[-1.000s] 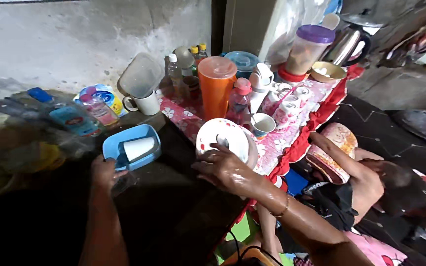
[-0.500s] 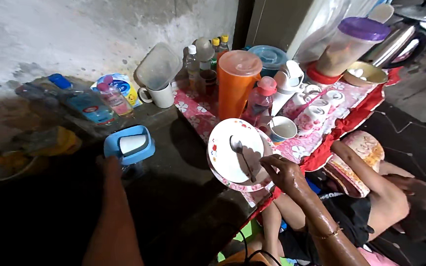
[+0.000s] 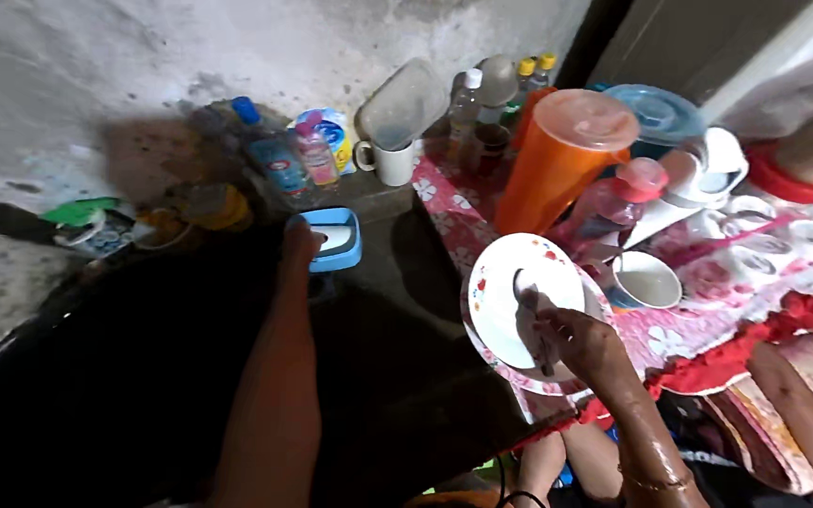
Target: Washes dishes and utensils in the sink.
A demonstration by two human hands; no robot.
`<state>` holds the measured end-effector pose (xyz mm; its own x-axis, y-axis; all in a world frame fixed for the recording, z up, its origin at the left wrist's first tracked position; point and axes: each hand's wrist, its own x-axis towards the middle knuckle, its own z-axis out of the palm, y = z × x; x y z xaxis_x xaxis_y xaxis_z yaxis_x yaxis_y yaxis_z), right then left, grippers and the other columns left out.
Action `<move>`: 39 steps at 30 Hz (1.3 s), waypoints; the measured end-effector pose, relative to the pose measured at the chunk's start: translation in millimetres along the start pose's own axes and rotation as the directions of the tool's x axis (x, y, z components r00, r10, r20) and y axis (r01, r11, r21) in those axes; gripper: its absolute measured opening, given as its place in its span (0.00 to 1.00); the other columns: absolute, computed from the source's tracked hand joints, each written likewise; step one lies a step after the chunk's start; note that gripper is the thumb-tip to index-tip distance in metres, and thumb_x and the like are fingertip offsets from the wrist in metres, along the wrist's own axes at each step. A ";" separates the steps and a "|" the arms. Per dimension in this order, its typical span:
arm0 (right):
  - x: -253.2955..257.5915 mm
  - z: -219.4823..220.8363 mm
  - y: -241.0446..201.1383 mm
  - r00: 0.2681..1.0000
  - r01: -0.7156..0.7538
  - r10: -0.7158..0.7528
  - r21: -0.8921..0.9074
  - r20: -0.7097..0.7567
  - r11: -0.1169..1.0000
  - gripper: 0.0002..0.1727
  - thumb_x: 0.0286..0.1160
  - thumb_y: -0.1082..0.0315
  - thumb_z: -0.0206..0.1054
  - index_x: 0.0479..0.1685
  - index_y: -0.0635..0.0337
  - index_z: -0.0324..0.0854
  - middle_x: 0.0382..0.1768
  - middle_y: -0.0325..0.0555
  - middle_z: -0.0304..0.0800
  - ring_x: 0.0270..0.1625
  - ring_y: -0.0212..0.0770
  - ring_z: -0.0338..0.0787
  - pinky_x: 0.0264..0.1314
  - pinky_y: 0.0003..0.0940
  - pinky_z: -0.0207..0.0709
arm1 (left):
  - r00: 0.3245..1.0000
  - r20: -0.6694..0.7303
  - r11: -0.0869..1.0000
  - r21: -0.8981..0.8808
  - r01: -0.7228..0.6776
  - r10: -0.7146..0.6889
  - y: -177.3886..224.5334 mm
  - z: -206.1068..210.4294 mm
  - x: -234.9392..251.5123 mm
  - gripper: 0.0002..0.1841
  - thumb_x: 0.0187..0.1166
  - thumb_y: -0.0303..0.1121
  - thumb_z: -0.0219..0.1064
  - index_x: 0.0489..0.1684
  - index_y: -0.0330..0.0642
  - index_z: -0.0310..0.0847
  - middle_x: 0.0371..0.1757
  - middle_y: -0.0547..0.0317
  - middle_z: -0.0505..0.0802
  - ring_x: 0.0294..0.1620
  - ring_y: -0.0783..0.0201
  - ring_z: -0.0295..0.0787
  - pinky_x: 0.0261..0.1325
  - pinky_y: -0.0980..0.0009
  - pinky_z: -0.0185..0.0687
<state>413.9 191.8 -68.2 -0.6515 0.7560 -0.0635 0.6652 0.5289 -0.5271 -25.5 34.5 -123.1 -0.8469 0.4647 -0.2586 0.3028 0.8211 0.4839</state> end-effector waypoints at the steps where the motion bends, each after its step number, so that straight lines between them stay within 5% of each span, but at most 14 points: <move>1: 2.7 2.9 -1.8 0.999 -0.028 0.028 0.020 0.033 0.999 0.15 0.80 0.66 0.71 0.55 0.69 0.89 0.48 0.64 0.93 0.50 0.62 0.93 0.58 0.64 0.81 | 1.000 -0.008 1.000 -0.005 0.020 -0.020 0.1 2.2 2.8 0.28 0.82 0.35 0.70 0.74 0.23 0.73 0.72 0.21 0.80 0.77 0.27 0.74 0.77 0.31 0.66; 3: 6.9 4.1 -6.8 0.993 -0.092 0.084 0.097 0.082 0.991 0.14 0.80 0.69 0.70 0.56 0.71 0.88 0.47 0.63 0.94 0.48 0.57 0.93 0.59 0.58 0.82 | 0.999 -0.003 0.999 0.023 0.047 -0.046 5.9 2.1 6.2 0.26 0.82 0.35 0.70 0.70 0.22 0.75 0.70 0.22 0.81 0.75 0.27 0.76 0.75 0.30 0.67; 5: 10.9 -1.0 -13.4 0.993 -0.090 0.072 0.225 0.090 0.970 0.12 0.81 0.70 0.68 0.53 0.72 0.86 0.39 0.56 0.91 0.36 0.45 0.90 0.45 0.45 0.84 | 1.000 0.006 0.999 0.039 0.010 -0.010 13.1 -5.6 9.3 0.24 0.81 0.34 0.69 0.67 0.21 0.77 0.68 0.21 0.83 0.74 0.27 0.77 0.75 0.30 0.68; 11: 55.2 -25.9 -89.0 0.975 0.184 -0.220 0.406 0.044 0.895 0.06 0.80 0.72 0.68 0.44 0.67 0.86 0.31 0.41 0.88 0.28 0.25 0.84 0.34 0.23 0.80 | 0.991 0.024 0.990 -0.066 -0.127 0.129 32.8 -61.1 18.7 0.16 0.87 0.28 0.61 0.60 0.20 0.82 0.63 0.23 0.86 0.68 0.30 0.83 0.75 0.35 0.70; 13: 82.8 -17.1 -128.7 0.945 0.241 -0.312 0.428 0.103 0.871 0.04 0.79 0.74 0.69 0.45 0.66 0.86 0.29 0.42 0.87 0.23 0.26 0.80 0.27 0.23 0.77 | 0.996 0.058 0.997 -0.013 -0.070 0.071 35.2 -83.4 6.7 0.16 0.86 0.28 0.62 0.61 0.19 0.81 0.61 0.24 0.87 0.65 0.32 0.84 0.73 0.37 0.71; 16: 125.6 16.1 -193.2 0.896 0.183 -0.343 0.469 0.281 0.864 0.08 0.83 0.72 0.67 0.52 0.67 0.84 0.36 0.48 0.88 0.25 0.33 0.87 0.30 0.30 0.86 | 0.995 0.098 0.999 -0.041 0.020 -0.016 18.1 -96.7 4.3 0.19 0.90 0.31 0.57 0.66 0.20 0.77 0.59 0.26 0.87 0.62 0.35 0.85 0.69 0.38 0.75; 20: 161.8 87.6 -241.7 0.859 0.162 -0.349 0.448 0.375 0.879 0.12 0.87 0.64 0.64 0.59 0.60 0.82 0.31 0.48 0.88 0.18 0.34 0.80 0.19 0.28 0.73 | 0.982 0.045 0.902 -0.388 0.188 -0.186 -0.6 -96.4 -0.7 0.32 0.97 0.50 0.39 0.72 0.27 0.74 0.57 0.35 0.87 0.52 0.49 0.86 0.62 0.49 0.79; 25: 194.1 166.6 -285.9 0.831 -0.044 -0.282 0.563 0.478 0.825 0.13 0.89 0.69 0.59 0.64 0.66 0.79 0.36 0.44 0.86 0.23 0.28 0.78 0.23 0.22 0.71 | 0.989 0.041 0.703 -0.699 0.130 -0.142 -9.5 -95.5 7.0 0.24 0.95 0.40 0.46 0.83 0.36 0.65 0.70 0.34 0.83 0.61 0.46 0.87 0.62 0.52 0.83; 28: 204.1 194.5 -293.7 0.834 -0.117 -0.301 0.681 0.462 0.723 0.13 0.91 0.69 0.56 0.64 0.65 0.77 0.36 0.43 0.85 0.22 0.28 0.78 0.22 0.21 0.71 | 0.995 0.023 0.782 -0.617 0.090 -0.097 -9.2 -96.9 13.3 0.22 0.92 0.31 0.52 0.83 0.36 0.67 0.76 0.33 0.79 0.68 0.42 0.85 0.66 0.49 0.83; 32: 214.3 211.5 -311.0 0.857 -0.164 -0.269 0.729 0.438 0.665 0.16 0.92 0.62 0.57 0.68 0.63 0.77 0.38 0.45 0.86 0.23 0.30 0.80 0.22 0.24 0.72 | 0.997 -0.059 0.876 -0.482 0.007 -0.040 -14.3 -95.0 18.6 0.19 0.87 0.29 0.60 0.73 0.32 0.77 0.69 0.31 0.84 0.65 0.39 0.86 0.65 0.43 0.82; 39: 230.1 233.4 -340.8 0.900 -0.009 -0.319 0.746 0.296 0.666 0.17 0.91 0.60 0.60 0.60 0.65 0.83 0.33 0.45 0.82 0.23 0.30 0.73 0.25 0.26 0.70 | 0.982 -0.151 0.915 -0.401 0.043 -0.113 -6.6 -99.6 13.3 0.23 0.95 0.41 0.49 0.64 0.26 0.79 0.61 0.28 0.87 0.58 0.39 0.89 0.66 0.42 0.80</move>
<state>-47.9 95.5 -101.0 -0.9070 0.3973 -0.1398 0.1767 0.0576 -0.9826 -82.4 2.2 -46.5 -0.9317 0.3140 -0.1824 0.0649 0.6382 0.7671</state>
